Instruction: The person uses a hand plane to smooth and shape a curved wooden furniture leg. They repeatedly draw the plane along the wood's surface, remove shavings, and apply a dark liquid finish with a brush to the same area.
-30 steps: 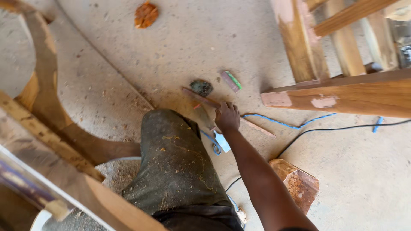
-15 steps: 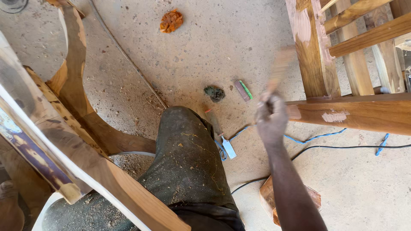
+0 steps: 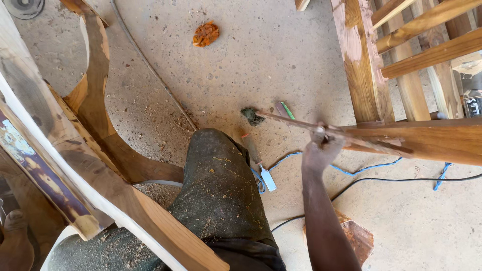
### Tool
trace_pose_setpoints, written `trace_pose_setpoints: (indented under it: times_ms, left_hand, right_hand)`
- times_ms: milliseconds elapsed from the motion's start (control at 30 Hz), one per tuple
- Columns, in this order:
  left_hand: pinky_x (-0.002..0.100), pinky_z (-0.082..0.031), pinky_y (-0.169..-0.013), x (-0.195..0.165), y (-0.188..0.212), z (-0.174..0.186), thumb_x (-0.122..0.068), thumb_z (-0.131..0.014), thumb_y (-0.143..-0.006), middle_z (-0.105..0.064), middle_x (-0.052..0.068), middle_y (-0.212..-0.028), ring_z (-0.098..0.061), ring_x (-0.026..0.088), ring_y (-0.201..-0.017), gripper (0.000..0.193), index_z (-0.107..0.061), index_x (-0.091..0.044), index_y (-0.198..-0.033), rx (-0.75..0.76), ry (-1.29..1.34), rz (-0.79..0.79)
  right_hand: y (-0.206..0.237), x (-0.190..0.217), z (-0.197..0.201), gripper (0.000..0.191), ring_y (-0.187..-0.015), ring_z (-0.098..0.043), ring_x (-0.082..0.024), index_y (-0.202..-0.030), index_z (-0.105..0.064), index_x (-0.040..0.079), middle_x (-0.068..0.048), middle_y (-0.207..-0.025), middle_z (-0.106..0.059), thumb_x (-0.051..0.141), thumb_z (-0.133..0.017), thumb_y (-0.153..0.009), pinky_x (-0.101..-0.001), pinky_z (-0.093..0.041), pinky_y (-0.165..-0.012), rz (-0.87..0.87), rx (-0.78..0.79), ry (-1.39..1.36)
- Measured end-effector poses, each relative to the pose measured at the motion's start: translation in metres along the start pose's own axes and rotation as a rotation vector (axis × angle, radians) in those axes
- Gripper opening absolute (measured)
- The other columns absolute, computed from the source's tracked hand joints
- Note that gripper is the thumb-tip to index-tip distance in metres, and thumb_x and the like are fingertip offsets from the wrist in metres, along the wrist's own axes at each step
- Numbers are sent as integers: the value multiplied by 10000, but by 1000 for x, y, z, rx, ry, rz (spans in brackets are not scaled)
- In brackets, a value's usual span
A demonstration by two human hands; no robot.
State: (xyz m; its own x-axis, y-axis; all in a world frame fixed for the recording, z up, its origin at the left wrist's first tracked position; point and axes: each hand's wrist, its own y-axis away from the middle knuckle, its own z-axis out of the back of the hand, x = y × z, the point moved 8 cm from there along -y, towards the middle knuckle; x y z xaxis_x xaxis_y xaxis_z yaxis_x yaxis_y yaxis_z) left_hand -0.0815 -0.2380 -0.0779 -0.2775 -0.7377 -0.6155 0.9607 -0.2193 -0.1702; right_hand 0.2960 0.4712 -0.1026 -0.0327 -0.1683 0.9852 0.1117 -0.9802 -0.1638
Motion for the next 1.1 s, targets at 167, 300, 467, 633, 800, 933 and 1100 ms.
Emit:
trace_pose_setpoints:
  times_ms: [167, 300, 467, 633, 800, 933, 1100]
  left_hand:
    - [256, -545, -805, -3, -1, -1, -102, -584, -1155, -693, 130, -1062, -674, 156, -919, 289, -578, 84, -1376, -6, 0, -6]
    - [251, -546, -807, -6, -1, 0, -102, -580, -1163, -692, 128, -1063, -675, 152, -919, 290, -574, 89, -1382, -9, -1, -8]
    - [244, -548, -810, -10, -2, 3, -102, -576, -1174, -690, 127, -1063, -676, 148, -919, 292, -569, 95, -1390, -8, 0, -24]
    - [238, -549, -812, -14, -5, 7, -102, -571, -1186, -689, 125, -1064, -678, 144, -919, 293, -564, 101, -1397, -11, -14, -36]
    - [230, -549, -844, -21, -7, 10, -90, -566, -1198, -678, 129, -1078, -670, 145, -942, 293, -553, 109, -1412, -2, -12, -68]
    - [227, -550, -857, -25, -9, 9, -80, -563, -1192, -673, 136, -1081, -669, 154, -951, 279, -559, 115, -1391, -4, 4, -86]
    - [227, -555, -829, -22, -10, 5, -81, -562, -1176, -683, 137, -1061, -680, 162, -927, 261, -579, 122, -1339, -18, 23, -57]
  right_hand:
    - [11, -24, 14, 285, -1051, -677, -210, -1273, -451, 24, -139, -1215, -593, -19, -622, -1049, -351, -645, -888, -166, -99, 68]
    - [21, -56, 20, 350, -1059, -652, -177, -1289, -408, 70, -122, -1231, -577, -3, -607, -1011, -304, -677, -877, -256, -290, -243]
    - [57, -114, 30, 292, -999, -756, -243, -1276, -478, -4, -208, -1214, -654, 18, -605, -1013, -317, -650, -843, -690, -543, -339]
    - [96, -141, 10, 372, -979, -711, -273, -1312, -373, 85, -185, -1206, -618, 24, -563, -997, -338, -664, -848, -865, -586, -483]
    - [83, -117, 15, 339, -1065, -733, -291, -1296, -374, 7, -199, -1224, -594, 30, -556, -1011, -343, -633, -900, -699, -447, -216]
    - [51, -75, 16, 287, -1097, -727, -300, -1273, -383, -35, -229, -1211, -623, 29, -539, -1041, -385, -658, -940, -448, -220, 19]
    - [39, -89, 2, 317, -1043, -741, -272, -1275, -380, -45, -212, -1165, -643, 44, -562, -1031, -383, -633, -921, -526, -206, -31]
